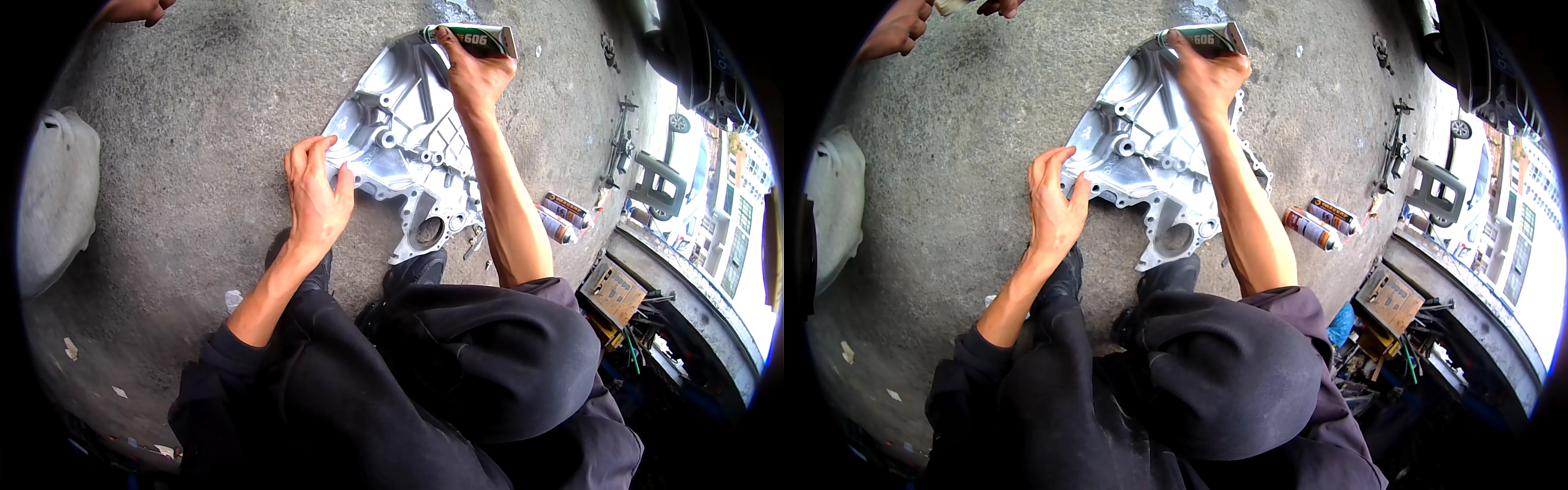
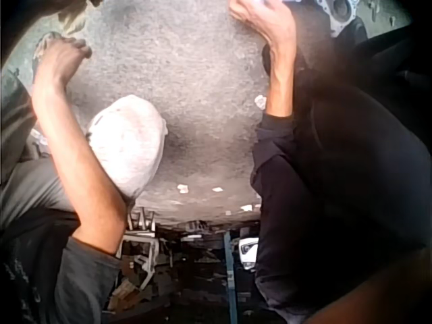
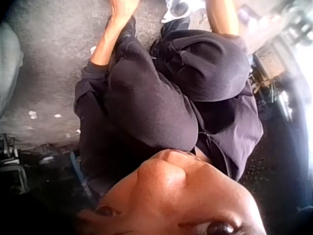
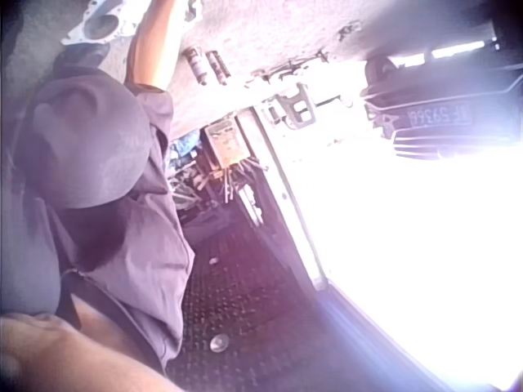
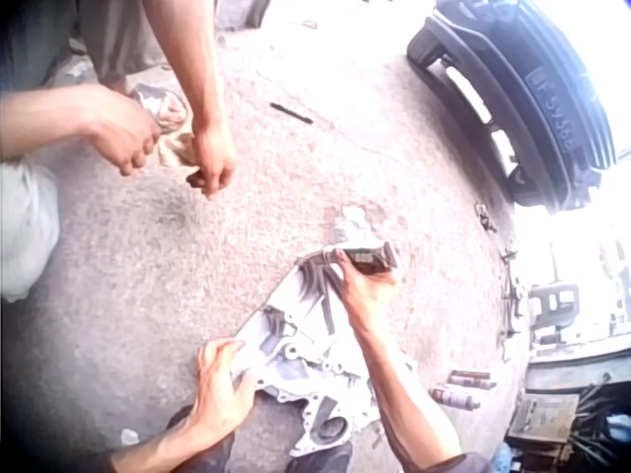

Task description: The person applies sealant from a tube onto the mating surfaces of a metal engine timing cover while working on the ground.

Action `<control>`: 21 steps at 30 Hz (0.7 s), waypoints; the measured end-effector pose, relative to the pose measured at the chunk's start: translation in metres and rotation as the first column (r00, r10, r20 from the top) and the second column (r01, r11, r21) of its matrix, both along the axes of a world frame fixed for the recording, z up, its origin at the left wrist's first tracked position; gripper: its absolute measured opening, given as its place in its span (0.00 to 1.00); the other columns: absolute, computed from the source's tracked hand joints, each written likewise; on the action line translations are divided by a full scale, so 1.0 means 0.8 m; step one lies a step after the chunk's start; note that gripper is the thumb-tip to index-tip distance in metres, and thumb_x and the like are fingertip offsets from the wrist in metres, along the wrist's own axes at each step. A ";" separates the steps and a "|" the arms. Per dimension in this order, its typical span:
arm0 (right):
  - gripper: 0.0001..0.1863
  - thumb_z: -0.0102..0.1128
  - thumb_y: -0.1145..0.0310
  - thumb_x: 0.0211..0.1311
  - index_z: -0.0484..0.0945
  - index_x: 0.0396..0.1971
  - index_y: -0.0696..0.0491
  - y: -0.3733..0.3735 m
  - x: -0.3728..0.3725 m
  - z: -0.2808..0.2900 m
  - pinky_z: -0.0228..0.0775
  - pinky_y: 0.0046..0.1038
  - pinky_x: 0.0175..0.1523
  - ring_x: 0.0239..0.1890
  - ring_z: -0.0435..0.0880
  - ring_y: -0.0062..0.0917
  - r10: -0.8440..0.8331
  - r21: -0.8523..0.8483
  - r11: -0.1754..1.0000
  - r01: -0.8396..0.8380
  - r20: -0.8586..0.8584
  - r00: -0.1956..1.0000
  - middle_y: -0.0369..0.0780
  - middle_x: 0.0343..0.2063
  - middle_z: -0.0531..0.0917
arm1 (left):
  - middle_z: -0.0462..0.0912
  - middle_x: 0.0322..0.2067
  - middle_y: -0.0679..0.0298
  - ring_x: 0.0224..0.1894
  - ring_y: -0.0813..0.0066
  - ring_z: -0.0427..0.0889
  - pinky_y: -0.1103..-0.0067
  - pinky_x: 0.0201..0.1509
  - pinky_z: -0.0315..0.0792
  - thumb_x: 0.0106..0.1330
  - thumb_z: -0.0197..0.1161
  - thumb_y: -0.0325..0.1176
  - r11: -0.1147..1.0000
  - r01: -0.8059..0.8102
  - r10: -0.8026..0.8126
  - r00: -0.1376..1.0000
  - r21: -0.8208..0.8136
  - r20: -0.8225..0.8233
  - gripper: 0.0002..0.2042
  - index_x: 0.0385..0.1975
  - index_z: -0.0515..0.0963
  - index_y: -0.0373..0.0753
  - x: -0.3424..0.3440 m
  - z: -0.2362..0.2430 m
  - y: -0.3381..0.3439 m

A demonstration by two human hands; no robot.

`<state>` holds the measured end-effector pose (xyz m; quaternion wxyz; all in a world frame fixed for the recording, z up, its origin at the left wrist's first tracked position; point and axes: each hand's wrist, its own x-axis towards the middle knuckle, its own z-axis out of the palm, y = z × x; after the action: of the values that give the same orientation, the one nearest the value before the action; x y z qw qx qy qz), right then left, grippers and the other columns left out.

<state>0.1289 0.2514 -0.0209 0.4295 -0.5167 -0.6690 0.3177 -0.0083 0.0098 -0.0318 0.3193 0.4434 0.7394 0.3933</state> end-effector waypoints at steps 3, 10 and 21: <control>0.09 0.79 0.73 0.53 0.85 0.28 0.60 -0.004 -0.002 0.005 0.75 0.19 0.34 0.27 0.82 0.15 -0.001 -0.006 1.000 0.001 0.002 1.000 0.35 0.25 0.87 | 0.74 0.55 0.50 0.59 0.51 0.70 0.64 0.65 0.65 0.61 0.64 0.26 1.000 -0.003 0.003 1.000 0.001 -0.002 0.20 0.54 0.75 0.32 0.000 0.000 0.000; 0.09 0.79 0.72 0.53 0.86 0.27 0.59 -0.011 -0.006 0.014 0.73 0.19 0.33 0.25 0.81 0.15 -0.028 -0.025 0.999 0.027 -0.021 0.999 0.35 0.24 0.86 | 0.71 0.54 0.47 0.56 0.49 0.69 0.62 0.64 0.64 0.61 0.63 0.26 1.000 0.006 -0.007 1.000 0.030 0.020 0.20 0.54 0.73 0.30 0.000 0.000 0.000; 0.10 0.79 0.70 0.53 0.86 0.28 0.59 -0.015 0.002 0.013 0.72 0.20 0.32 0.25 0.80 0.16 -0.032 -0.011 0.999 0.032 0.008 0.999 0.35 0.23 0.86 | 0.73 0.54 0.49 0.58 0.51 0.70 0.63 0.65 0.65 0.62 0.64 0.26 1.000 -0.004 0.003 1.000 0.011 0.011 0.20 0.54 0.74 0.32 0.001 0.001 -0.001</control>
<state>0.1304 0.2398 -0.0105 0.4291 -0.5309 -0.6606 0.3124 -0.0078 0.0094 -0.0307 0.3204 0.4417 0.7362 0.4003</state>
